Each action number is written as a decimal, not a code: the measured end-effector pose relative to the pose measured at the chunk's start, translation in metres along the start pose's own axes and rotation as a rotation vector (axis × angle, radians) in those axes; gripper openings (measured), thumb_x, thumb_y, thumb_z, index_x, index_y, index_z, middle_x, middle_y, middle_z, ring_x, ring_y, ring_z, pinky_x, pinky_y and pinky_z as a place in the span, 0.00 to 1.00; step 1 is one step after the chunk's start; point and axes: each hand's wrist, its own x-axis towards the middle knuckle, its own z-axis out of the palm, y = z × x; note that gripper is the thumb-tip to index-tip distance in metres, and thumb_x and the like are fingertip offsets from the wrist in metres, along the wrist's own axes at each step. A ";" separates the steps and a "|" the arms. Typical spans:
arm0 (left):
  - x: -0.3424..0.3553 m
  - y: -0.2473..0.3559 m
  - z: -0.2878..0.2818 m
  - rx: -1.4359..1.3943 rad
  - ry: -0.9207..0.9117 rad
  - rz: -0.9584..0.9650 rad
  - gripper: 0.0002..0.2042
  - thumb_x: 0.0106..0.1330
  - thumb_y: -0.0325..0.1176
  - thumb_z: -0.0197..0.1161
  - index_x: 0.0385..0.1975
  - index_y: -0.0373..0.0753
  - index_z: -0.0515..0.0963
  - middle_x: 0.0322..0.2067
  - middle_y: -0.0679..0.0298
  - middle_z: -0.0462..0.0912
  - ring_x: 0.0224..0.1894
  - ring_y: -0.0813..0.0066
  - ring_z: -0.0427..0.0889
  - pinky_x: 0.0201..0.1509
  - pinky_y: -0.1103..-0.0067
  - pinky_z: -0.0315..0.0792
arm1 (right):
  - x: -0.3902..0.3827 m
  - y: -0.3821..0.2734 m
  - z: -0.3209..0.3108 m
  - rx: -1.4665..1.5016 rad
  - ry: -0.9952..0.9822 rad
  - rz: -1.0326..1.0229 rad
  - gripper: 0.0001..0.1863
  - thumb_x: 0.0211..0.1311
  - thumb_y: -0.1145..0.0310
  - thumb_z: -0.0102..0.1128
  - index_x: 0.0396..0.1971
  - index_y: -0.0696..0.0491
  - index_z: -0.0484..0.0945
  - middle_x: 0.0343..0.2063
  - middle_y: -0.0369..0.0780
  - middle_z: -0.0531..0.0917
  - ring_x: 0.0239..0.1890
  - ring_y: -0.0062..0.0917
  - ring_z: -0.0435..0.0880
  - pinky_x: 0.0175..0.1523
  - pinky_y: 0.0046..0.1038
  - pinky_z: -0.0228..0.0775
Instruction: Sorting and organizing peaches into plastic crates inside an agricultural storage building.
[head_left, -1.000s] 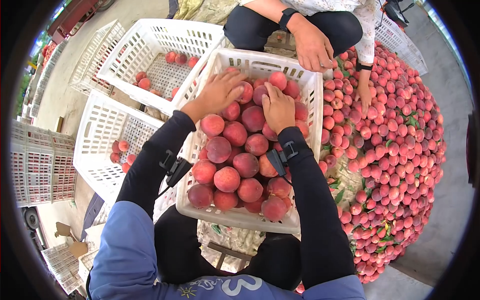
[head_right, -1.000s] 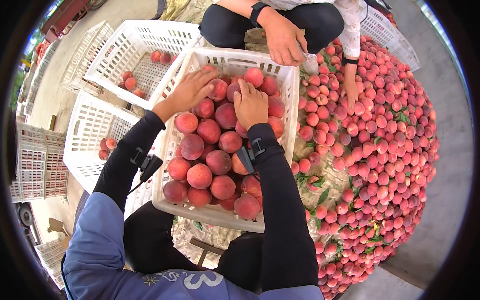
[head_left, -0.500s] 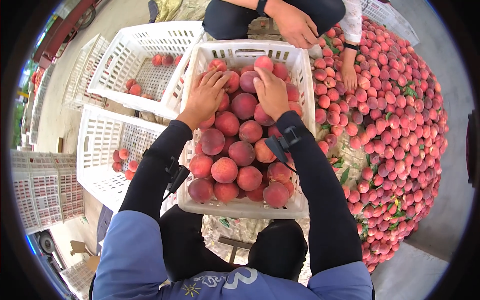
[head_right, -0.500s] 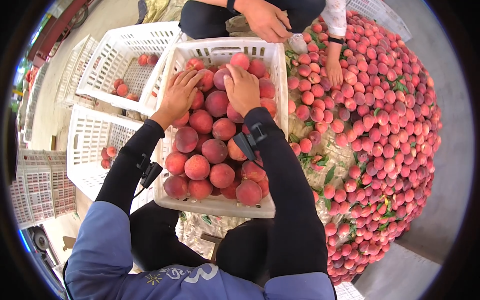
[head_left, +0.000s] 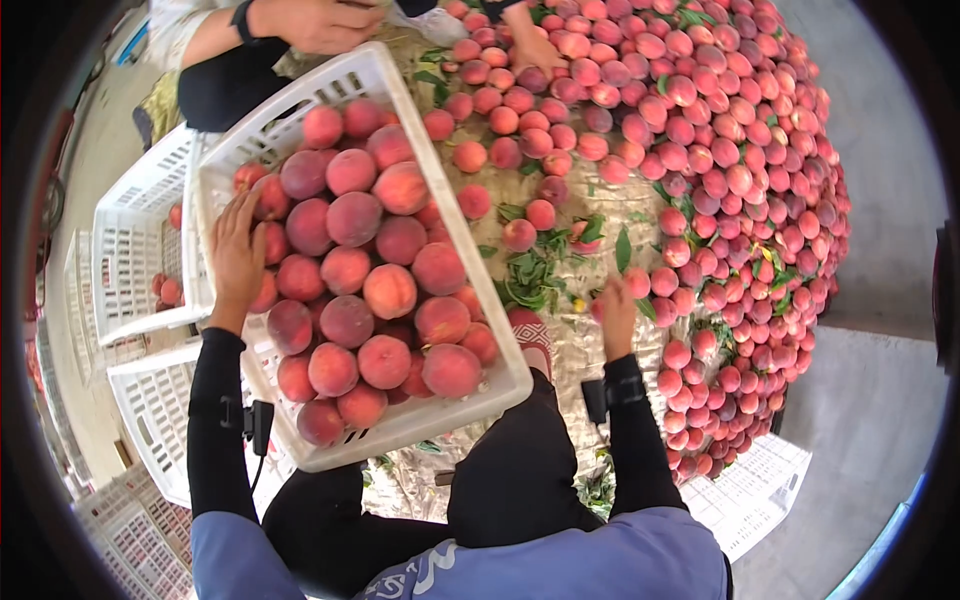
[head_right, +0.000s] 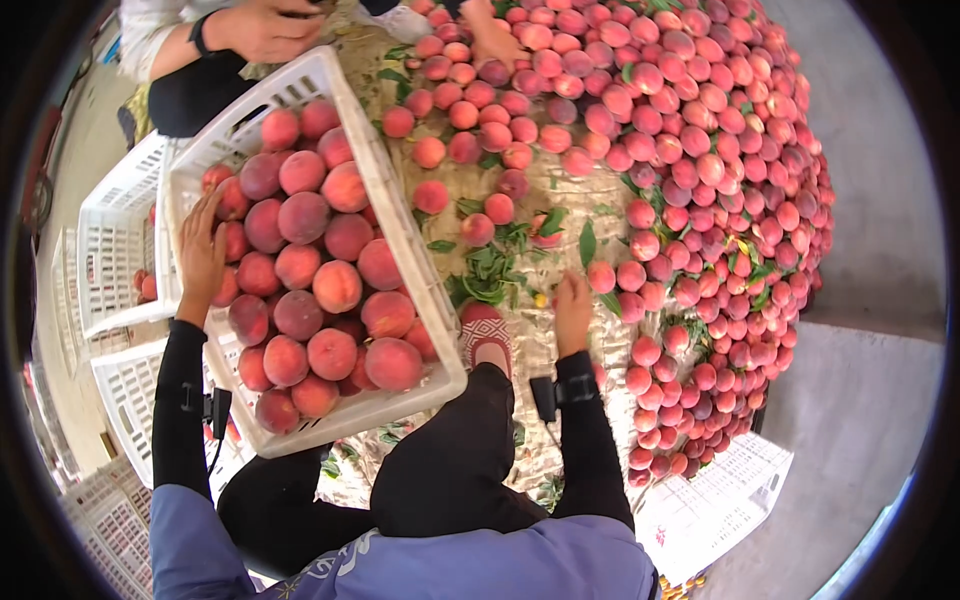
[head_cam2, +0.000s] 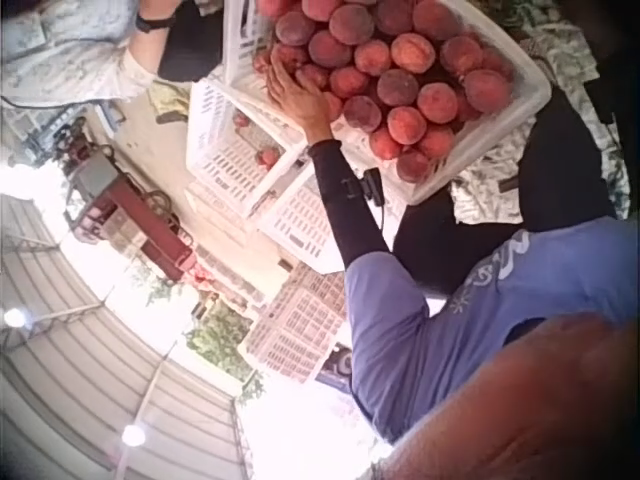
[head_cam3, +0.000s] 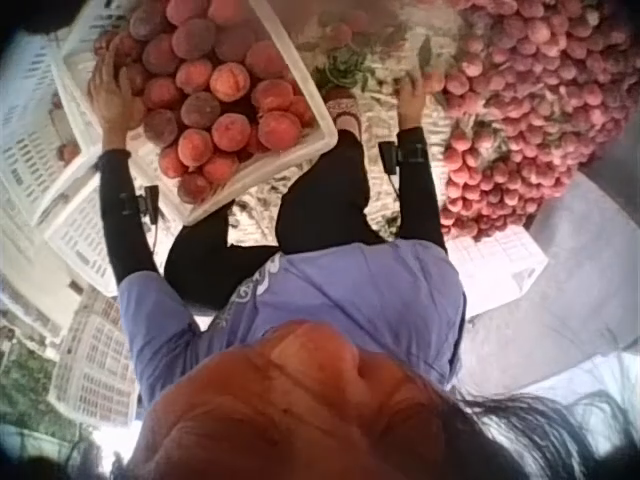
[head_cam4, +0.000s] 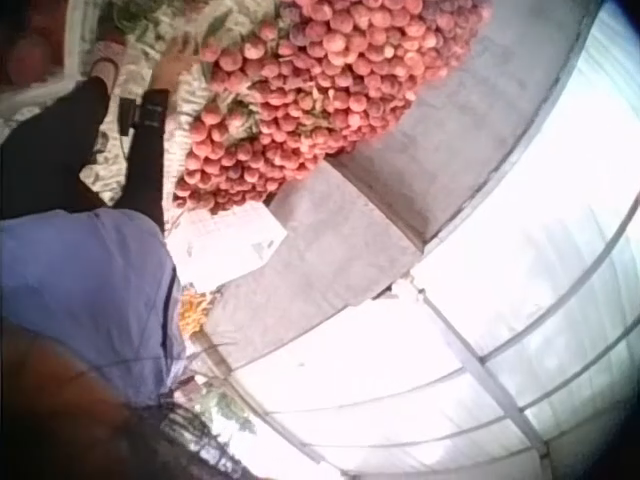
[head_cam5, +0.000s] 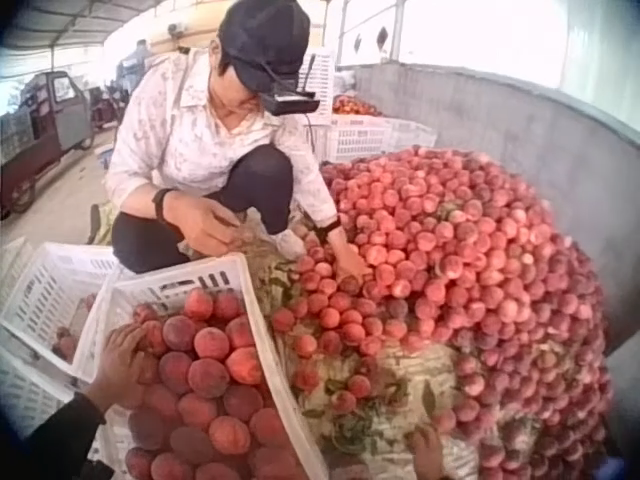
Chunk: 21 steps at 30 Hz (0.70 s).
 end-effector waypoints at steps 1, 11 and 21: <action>0.000 -0.001 0.000 0.011 -0.009 -0.006 0.25 0.68 0.32 0.54 0.66 0.45 0.67 0.64 0.56 0.71 0.66 0.56 0.67 0.71 0.64 0.56 | -0.018 0.019 0.005 0.018 -0.008 0.134 0.16 0.68 0.68 0.52 0.51 0.59 0.75 0.43 0.44 0.82 0.46 0.31 0.80 0.53 0.31 0.71; -0.003 -0.027 0.012 0.029 -0.081 0.045 0.24 0.70 0.31 0.51 0.67 0.41 0.65 0.64 0.54 0.70 0.66 0.52 0.67 0.70 0.63 0.58 | -0.098 0.077 0.010 0.069 0.043 0.197 0.16 0.65 0.70 0.53 0.52 0.56 0.76 0.46 0.46 0.81 0.45 0.36 0.82 0.50 0.32 0.74; 0.001 -0.035 0.013 -0.043 -0.129 0.063 0.24 0.71 0.31 0.49 0.67 0.40 0.65 0.64 0.53 0.70 0.65 0.52 0.68 0.69 0.64 0.60 | -0.187 0.106 -0.098 -0.357 0.321 0.450 0.36 0.54 0.65 0.69 0.62 0.57 0.63 0.56 0.47 0.70 0.48 0.37 0.76 0.52 0.37 0.71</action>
